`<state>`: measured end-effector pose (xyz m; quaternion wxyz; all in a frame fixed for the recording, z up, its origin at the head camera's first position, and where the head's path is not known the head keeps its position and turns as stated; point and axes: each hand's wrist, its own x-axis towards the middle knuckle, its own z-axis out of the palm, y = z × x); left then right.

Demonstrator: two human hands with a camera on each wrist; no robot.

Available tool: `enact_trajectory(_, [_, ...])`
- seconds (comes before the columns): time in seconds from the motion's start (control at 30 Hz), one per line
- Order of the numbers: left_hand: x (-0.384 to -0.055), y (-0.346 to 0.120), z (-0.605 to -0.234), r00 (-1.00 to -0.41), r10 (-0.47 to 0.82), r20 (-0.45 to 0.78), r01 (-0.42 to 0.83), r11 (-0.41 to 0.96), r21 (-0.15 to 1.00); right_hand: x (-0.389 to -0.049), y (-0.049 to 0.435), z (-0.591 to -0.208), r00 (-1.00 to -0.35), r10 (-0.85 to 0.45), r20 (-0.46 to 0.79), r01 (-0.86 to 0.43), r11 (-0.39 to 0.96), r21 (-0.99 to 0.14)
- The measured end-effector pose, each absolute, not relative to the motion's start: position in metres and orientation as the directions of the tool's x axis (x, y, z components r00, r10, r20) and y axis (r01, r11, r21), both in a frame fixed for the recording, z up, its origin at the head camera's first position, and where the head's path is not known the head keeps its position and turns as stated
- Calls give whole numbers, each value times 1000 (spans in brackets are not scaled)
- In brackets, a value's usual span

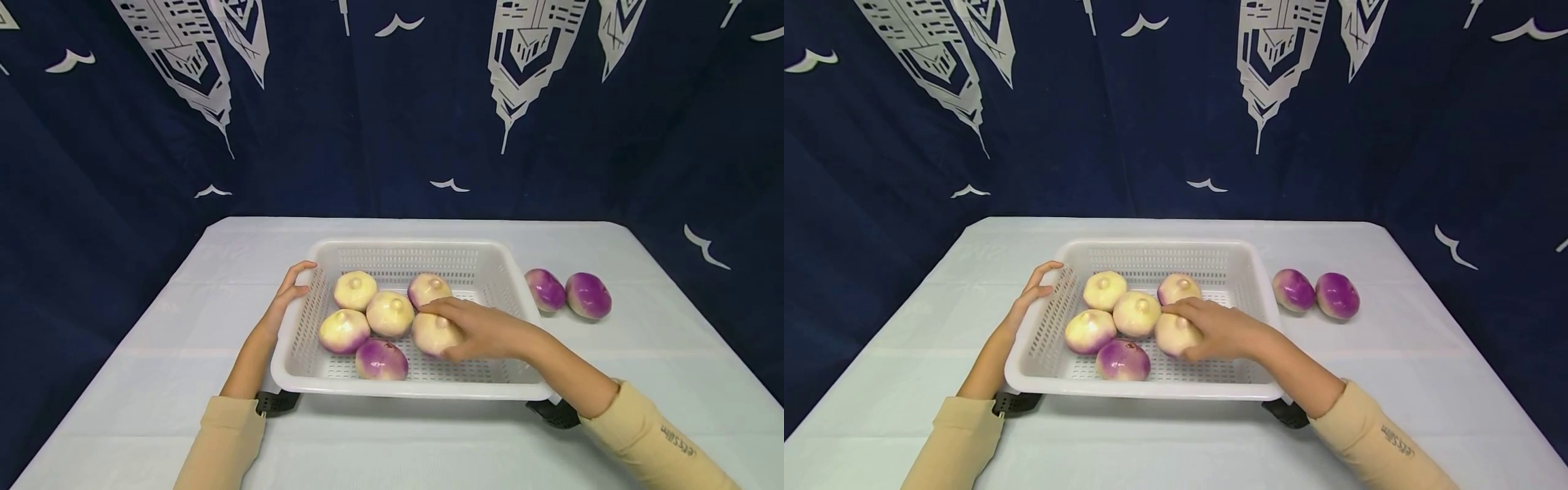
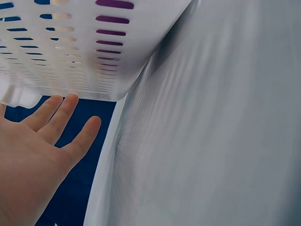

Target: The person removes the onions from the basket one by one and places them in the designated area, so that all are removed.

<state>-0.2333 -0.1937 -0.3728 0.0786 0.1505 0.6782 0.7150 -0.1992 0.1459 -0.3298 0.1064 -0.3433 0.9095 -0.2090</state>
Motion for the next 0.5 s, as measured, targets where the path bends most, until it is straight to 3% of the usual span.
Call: enact_trajectory(0.5, [-235,-194,-374,-942,318,107,92,-60,994,-194,151,-318,-766,-643,15,-584,685,-435])
